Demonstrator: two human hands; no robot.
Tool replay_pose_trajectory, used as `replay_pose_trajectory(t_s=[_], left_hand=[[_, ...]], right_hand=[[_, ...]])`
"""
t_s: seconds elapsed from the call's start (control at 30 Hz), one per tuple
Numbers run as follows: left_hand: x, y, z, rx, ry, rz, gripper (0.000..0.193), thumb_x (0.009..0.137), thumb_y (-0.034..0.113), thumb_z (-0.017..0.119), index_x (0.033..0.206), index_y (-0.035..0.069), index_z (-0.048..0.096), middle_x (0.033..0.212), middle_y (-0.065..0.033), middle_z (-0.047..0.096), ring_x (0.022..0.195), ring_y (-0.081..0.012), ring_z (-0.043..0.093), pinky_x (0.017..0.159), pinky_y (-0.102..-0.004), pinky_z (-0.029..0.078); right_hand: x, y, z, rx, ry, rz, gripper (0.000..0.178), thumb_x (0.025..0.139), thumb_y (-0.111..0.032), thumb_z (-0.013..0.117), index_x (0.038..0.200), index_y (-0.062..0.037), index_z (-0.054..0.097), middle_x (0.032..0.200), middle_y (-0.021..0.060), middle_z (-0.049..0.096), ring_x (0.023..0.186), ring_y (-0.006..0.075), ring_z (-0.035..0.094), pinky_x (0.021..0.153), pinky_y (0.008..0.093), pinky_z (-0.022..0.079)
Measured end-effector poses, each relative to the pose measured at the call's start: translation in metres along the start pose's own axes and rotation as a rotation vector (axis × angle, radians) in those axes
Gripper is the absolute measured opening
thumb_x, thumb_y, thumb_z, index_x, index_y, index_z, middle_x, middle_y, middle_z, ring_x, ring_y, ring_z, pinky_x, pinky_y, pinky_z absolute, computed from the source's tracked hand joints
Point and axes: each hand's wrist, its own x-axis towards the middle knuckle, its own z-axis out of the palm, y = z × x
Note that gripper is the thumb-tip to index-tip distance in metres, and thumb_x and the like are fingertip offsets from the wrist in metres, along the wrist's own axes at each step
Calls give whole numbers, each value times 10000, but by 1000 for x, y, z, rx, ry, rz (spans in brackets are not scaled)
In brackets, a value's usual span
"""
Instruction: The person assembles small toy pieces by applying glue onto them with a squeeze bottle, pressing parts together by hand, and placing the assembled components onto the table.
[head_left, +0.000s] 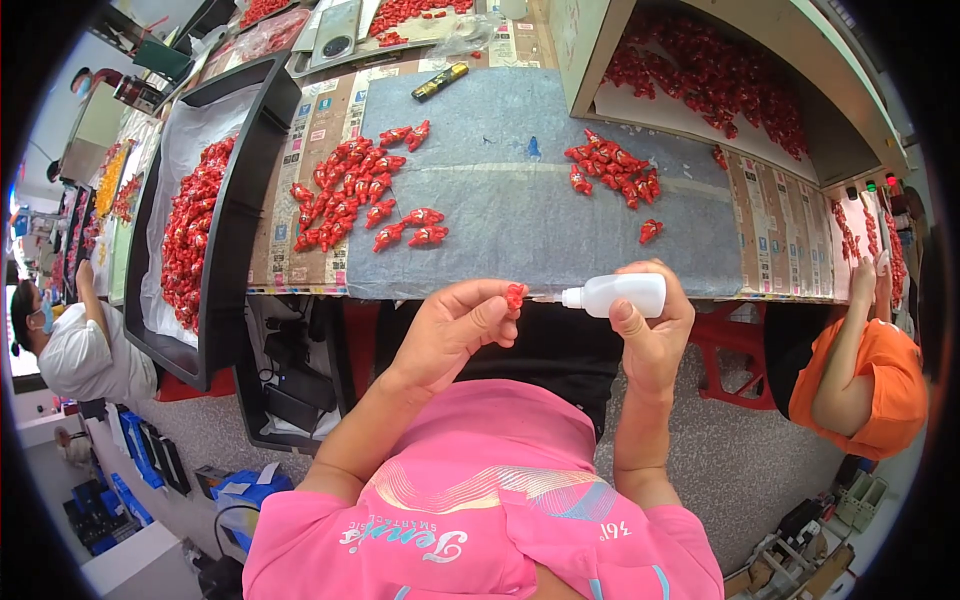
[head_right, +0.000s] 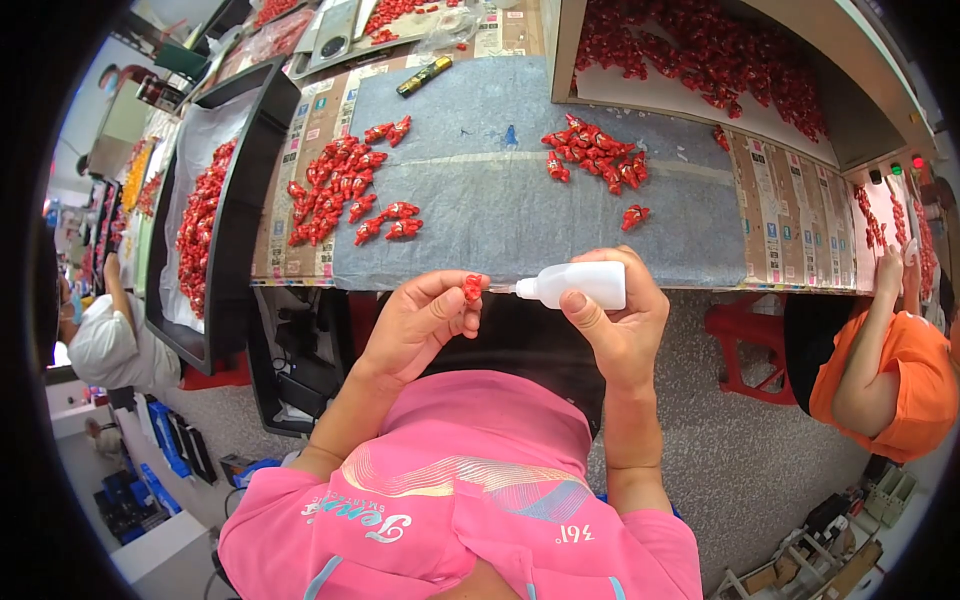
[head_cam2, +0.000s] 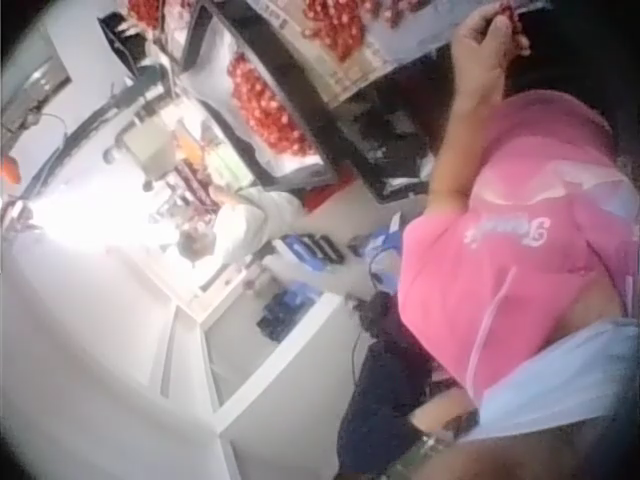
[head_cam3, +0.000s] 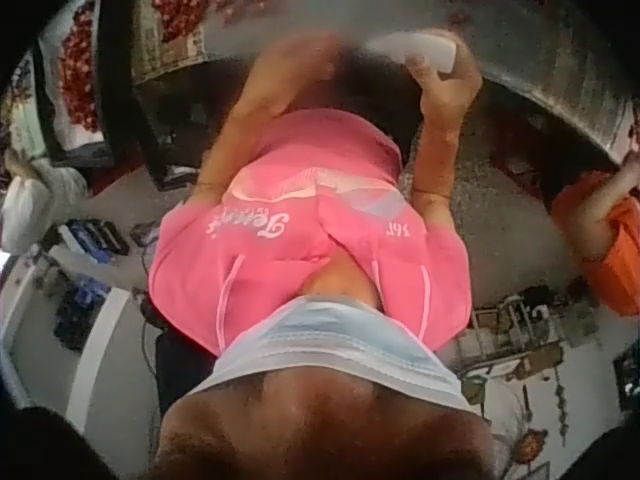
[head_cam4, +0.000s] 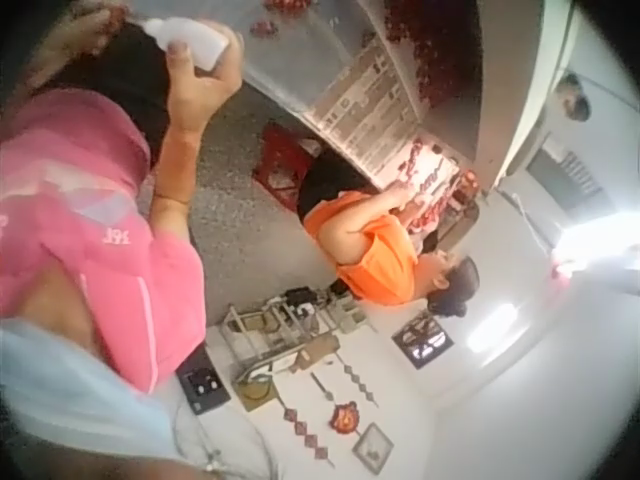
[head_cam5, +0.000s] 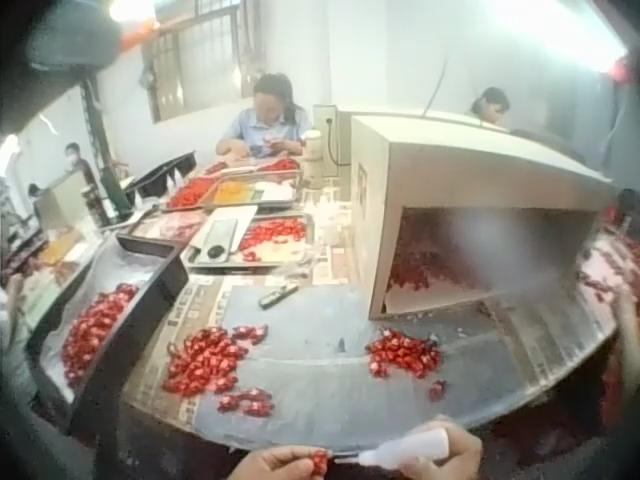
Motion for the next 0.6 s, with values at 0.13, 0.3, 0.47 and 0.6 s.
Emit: replay_pose_trajectory(t_s=[0.13,0.3,0.47,0.6], left_hand=[[1,0,1,4,-8,11,281,934,161,573,1144,-25,587,910,-41,614,773,-111,596,704,-249,504],[2,0,0,14,4,9,272,929,154,580,1136,-23,582,919,-47,614,778,-114,597,712,-251,505],[1,2,2,9,-2,14,269,921,145,592,1138,-11,567,933,-53,619,792,-123,605,721,-256,510],[2,3,2,3,-15,22,264,912,140,604,1131,-1,559,951,-59,627,809,-133,616,736,-261,518]], right_hand=[[-1,0,-1,-13,4,-1,370,765,-237,788,957,16,598,881,34,574,774,95,546,665,223,436],[-2,0,-1,-24,6,2,370,767,-241,785,959,15,599,882,32,573,775,94,546,668,223,434],[-3,-1,0,-19,18,18,373,766,-242,786,959,16,599,884,28,569,785,95,545,680,223,431],[-4,0,1,-23,14,18,374,766,-242,786,961,16,598,886,29,569,791,96,545,685,225,432]])
